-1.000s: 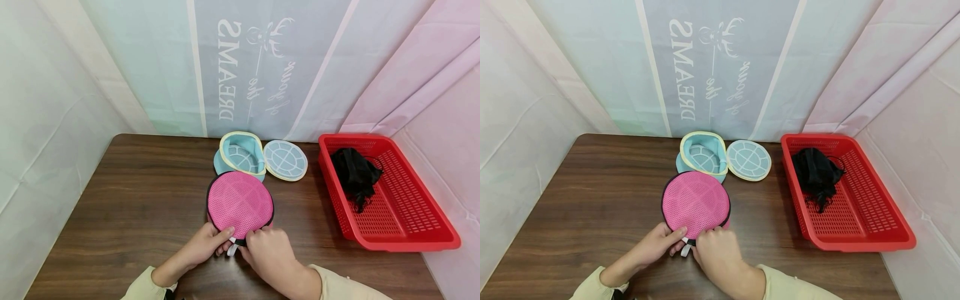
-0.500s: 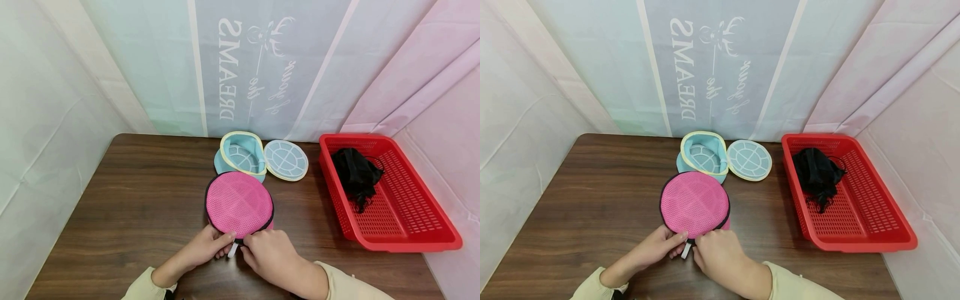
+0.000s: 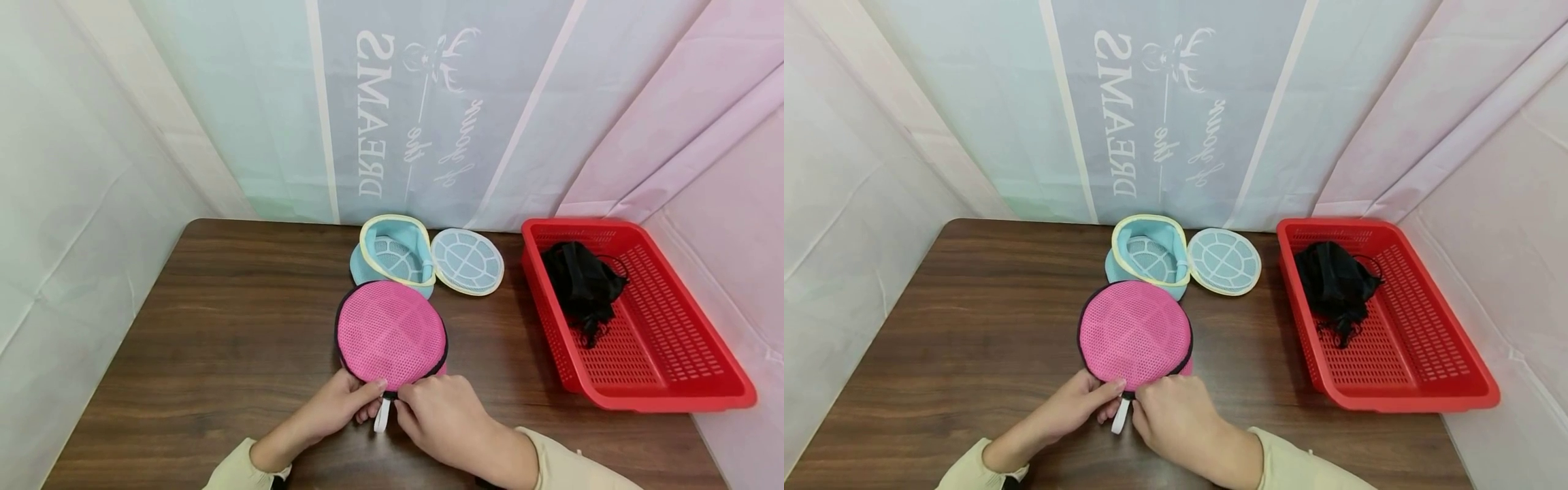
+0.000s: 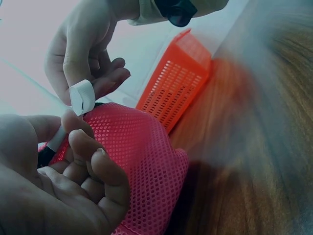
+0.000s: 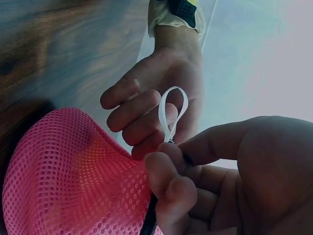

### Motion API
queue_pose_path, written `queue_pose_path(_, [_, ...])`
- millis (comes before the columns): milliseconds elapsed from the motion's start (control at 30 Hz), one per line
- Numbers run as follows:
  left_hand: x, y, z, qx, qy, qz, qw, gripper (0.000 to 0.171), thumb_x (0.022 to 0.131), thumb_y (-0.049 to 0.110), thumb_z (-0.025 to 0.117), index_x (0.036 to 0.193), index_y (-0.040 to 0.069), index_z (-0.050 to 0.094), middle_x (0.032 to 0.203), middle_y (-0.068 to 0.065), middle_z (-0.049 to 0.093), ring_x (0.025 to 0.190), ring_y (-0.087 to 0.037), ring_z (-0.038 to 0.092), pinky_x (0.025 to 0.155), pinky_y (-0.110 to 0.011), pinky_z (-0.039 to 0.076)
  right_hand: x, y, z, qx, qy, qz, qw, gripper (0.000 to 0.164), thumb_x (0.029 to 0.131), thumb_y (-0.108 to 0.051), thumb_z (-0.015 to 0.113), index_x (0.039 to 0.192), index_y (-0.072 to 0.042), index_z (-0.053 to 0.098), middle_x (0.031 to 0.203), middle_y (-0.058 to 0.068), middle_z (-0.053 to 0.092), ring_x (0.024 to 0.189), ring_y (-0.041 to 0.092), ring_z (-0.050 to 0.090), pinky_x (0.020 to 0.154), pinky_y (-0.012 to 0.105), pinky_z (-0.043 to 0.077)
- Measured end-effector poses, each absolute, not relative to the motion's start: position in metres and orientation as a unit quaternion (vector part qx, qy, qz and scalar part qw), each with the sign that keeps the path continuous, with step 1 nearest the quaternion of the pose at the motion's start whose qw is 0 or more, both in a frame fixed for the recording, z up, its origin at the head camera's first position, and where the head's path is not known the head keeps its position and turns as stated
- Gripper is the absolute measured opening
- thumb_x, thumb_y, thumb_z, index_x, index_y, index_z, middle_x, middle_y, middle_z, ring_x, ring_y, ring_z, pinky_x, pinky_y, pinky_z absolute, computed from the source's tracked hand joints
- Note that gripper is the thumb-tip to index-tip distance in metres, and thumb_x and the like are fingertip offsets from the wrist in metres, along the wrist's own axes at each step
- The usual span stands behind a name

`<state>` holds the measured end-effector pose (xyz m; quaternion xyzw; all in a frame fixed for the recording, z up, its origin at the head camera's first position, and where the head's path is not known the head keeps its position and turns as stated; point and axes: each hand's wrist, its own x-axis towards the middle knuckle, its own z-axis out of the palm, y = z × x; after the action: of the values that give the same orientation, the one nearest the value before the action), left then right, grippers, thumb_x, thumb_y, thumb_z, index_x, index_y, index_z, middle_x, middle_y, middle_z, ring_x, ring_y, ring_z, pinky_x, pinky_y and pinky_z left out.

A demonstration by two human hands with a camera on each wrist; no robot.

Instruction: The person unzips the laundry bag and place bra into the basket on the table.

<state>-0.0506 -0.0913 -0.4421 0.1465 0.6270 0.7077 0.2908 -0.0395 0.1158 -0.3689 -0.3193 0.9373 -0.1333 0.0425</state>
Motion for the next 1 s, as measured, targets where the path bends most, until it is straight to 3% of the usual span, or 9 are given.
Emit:
queue_pose_path(633, [-0.055, -0.093, -0.446, 0.148, 0.624, 0.7, 0.314, 0.044, 0.107, 0.02, 0.052, 0.085, -0.018, 0.054, 0.068, 0.004, 0.056, 0.06, -0.003, 0.049, 0.058, -0.017, 0.043, -0.045, 0.119, -0.376, -0.32, 0.931, -0.166, 0.05, 0.038, 0.083, -0.017, 0.07, 0.058, -0.027, 0.043, 0.053, -0.018, 0.026, 0.048, -0.002, 0.024, 0.039, 0.019, 0.024])
queue_pose_path(1000, [-0.056, -0.094, -0.444, 0.151, 0.625, 0.701, 0.309, 0.039, 0.107, 0.019, 0.053, 0.088, -0.015, 0.056, 0.07, 0.002, 0.056, 0.061, -0.004, 0.051, 0.058, -0.019, 0.043, -0.046, 0.124, -0.381, -0.322, 0.934, -0.152, 0.012, 0.034, 0.081, -0.019, 0.071, 0.06, -0.027, 0.045, 0.053, -0.019, 0.029, 0.047, -0.001, 0.03, 0.04, 0.022, 0.026])
